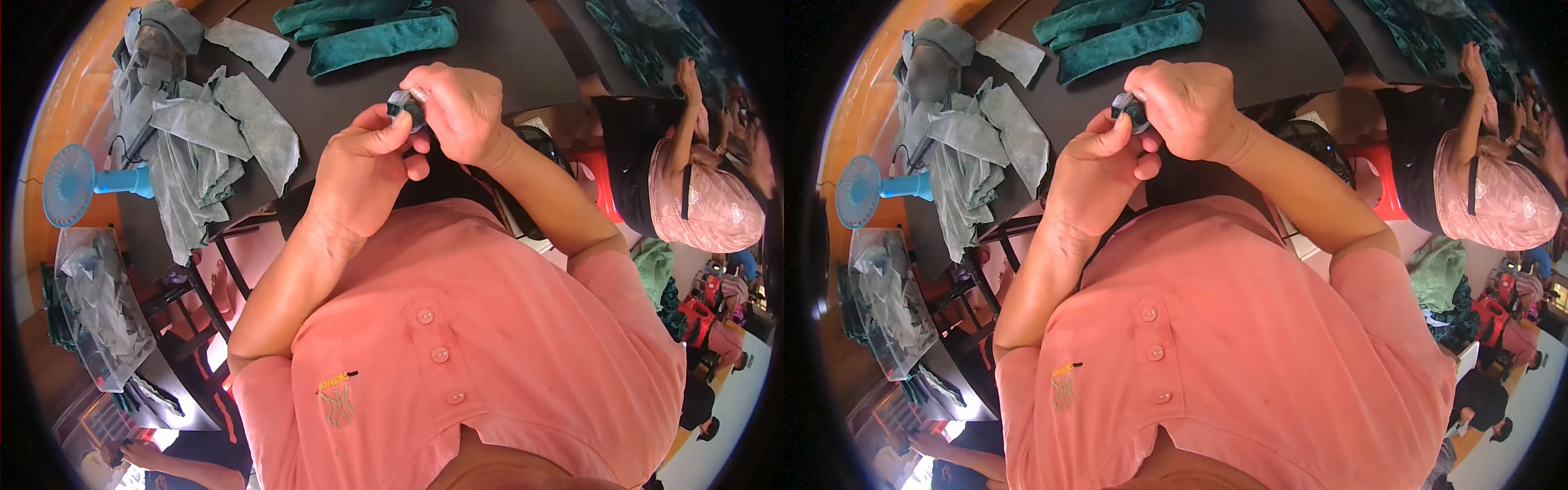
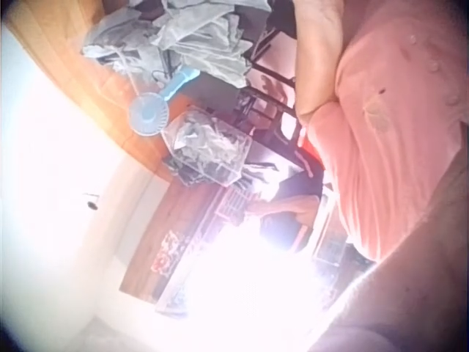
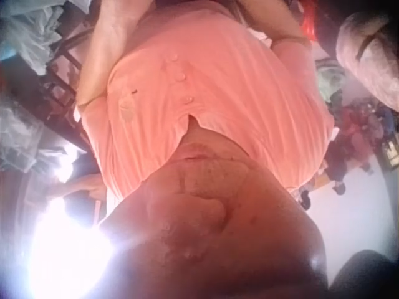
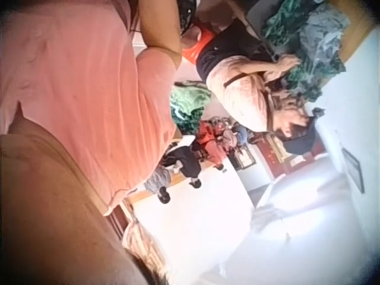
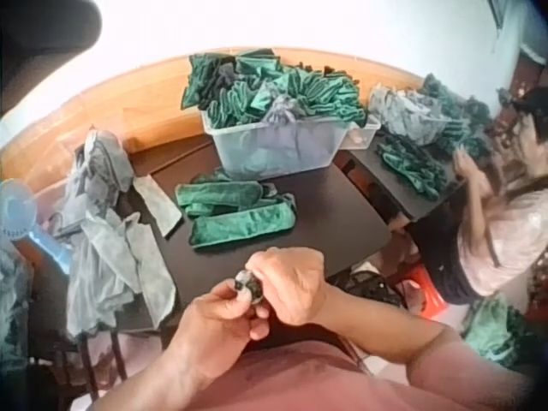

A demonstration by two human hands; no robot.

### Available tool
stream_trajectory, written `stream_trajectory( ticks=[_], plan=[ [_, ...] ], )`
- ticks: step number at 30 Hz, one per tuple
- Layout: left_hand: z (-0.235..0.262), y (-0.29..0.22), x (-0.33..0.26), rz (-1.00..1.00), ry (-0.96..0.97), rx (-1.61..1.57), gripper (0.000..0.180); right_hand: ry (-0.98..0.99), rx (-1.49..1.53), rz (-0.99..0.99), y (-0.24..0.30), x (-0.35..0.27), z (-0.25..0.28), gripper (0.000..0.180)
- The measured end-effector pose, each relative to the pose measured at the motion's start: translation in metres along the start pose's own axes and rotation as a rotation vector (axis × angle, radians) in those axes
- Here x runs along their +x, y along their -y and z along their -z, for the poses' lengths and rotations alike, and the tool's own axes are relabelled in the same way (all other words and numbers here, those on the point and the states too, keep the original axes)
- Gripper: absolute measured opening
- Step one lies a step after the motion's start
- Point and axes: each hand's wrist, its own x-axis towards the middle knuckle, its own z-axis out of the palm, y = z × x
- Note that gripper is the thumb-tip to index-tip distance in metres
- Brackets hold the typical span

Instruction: Turning green fabric strips inside out using hands and a wooden stick.

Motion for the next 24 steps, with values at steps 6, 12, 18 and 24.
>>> stream_trajectory(
  ticks=[6,12,18,24],
  plan=[
    [-0.002,-0.006,-0.019,0.221,0.295,-0.059,0.02,0.212,0.06,0.027,0.002,0.018,0.018,0.011],
    [-0.037,-0.014,-0.039,0.302,0.422,0.126,0.021,0.135,0.275,-0.076,0.013,0.044,-0.01,0.013],
    [-0.064,-0.008,-0.06,0.236,0.403,0.567,0.026,0.301,0.711,-0.155,0.05,0.056,-0.038,0.013],
    [-0.012,-0.029,-0.039,0.199,0.616,0.035,0.076,0.126,0.624,-0.587,0.024,0.066,-0.012,0.012]
  ],
)
